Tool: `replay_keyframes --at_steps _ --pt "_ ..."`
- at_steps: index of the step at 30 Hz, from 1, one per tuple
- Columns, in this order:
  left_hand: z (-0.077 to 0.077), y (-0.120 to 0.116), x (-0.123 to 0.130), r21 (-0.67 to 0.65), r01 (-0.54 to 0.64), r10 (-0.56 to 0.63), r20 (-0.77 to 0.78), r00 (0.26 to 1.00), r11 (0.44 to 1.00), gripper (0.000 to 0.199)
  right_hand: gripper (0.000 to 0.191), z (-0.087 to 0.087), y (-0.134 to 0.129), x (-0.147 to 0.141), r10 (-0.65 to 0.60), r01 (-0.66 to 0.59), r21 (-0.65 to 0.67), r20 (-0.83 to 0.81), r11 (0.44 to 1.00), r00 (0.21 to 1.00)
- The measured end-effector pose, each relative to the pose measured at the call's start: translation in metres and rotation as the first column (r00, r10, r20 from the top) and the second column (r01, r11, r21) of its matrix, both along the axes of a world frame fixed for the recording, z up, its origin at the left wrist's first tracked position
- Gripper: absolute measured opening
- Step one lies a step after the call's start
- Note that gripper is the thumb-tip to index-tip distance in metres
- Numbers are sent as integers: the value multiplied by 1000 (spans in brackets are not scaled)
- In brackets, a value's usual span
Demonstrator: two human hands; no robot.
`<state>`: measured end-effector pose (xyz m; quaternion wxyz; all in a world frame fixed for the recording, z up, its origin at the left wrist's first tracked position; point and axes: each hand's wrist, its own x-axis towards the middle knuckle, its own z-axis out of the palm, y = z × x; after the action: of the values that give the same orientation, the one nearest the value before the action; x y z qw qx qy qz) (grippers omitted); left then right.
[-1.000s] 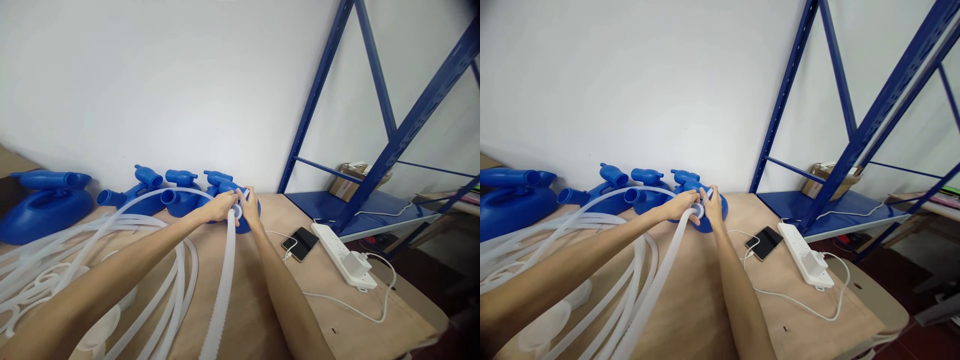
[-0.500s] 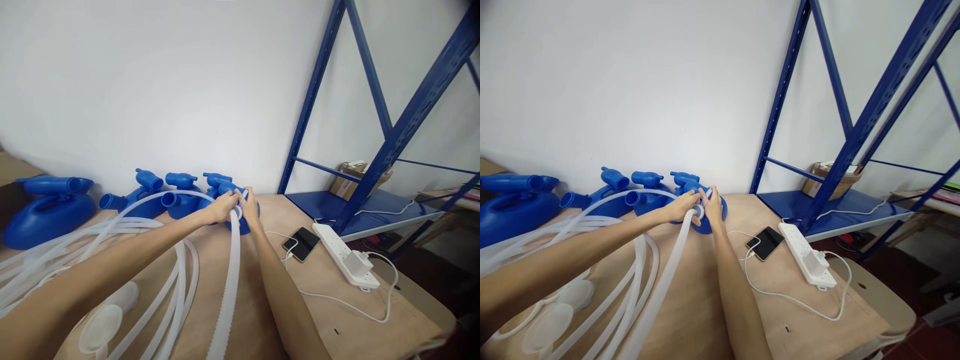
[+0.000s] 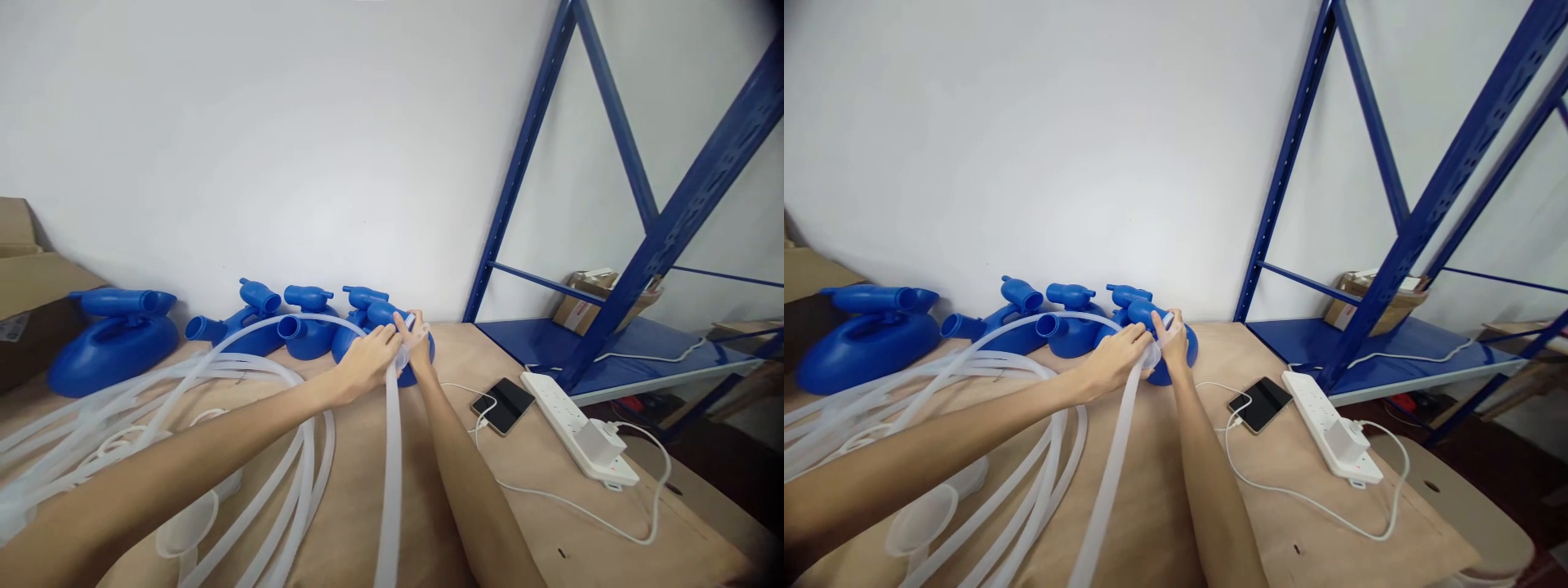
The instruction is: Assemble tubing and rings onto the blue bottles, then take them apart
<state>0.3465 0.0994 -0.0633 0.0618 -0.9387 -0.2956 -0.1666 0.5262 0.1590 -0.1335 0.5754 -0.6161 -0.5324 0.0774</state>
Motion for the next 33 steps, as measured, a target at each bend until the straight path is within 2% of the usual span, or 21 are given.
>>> replay_keyframes --at_steps 3,5,8,11,14,18,23,28,33 --pt "8 -5 -26 23 -12 12 -12 1000 1000 31 49 0 0 0 -3 3 0 -12 1000 1000" --pt "15 4 -54 24 -18 17 17 1000 1000 39 49 0 -1 0 -5 5 -6 -17 1000 1000" --pt "24 31 -105 -13 -26 28 221 975 1000 54 49 0 -2 0 -3 3 -17 -22 1000 1000" --pt "25 61 -148 -35 -145 147 378 914 989 48 50 1 -3 -1 -4 3 -24 -30 1000 1000" --pt "17 81 -166 -48 -274 271 383 883 961 44 52 2 -3 -1 -4 2 -30 -40 1000 999" --pt "-1 97 -150 -19 -292 284 305 909 956 41 53 2 -3 -1 2 -4 -34 -45 999 999" --pt "-15 124 -108 -7 -192 192 76 978 981 39 52 1 -3 0 2 -3 -28 -42 1000 999" --pt "-15 148 -84 -59 -171 161 -145 976 984 40 50 -2 -3 1 3 -4 -20 -39 1000 999" --pt "-5 148 -81 -58 -162 145 -220 965 985 50 50 -3 -2 1 -3 2 -12 -47 1000 999"
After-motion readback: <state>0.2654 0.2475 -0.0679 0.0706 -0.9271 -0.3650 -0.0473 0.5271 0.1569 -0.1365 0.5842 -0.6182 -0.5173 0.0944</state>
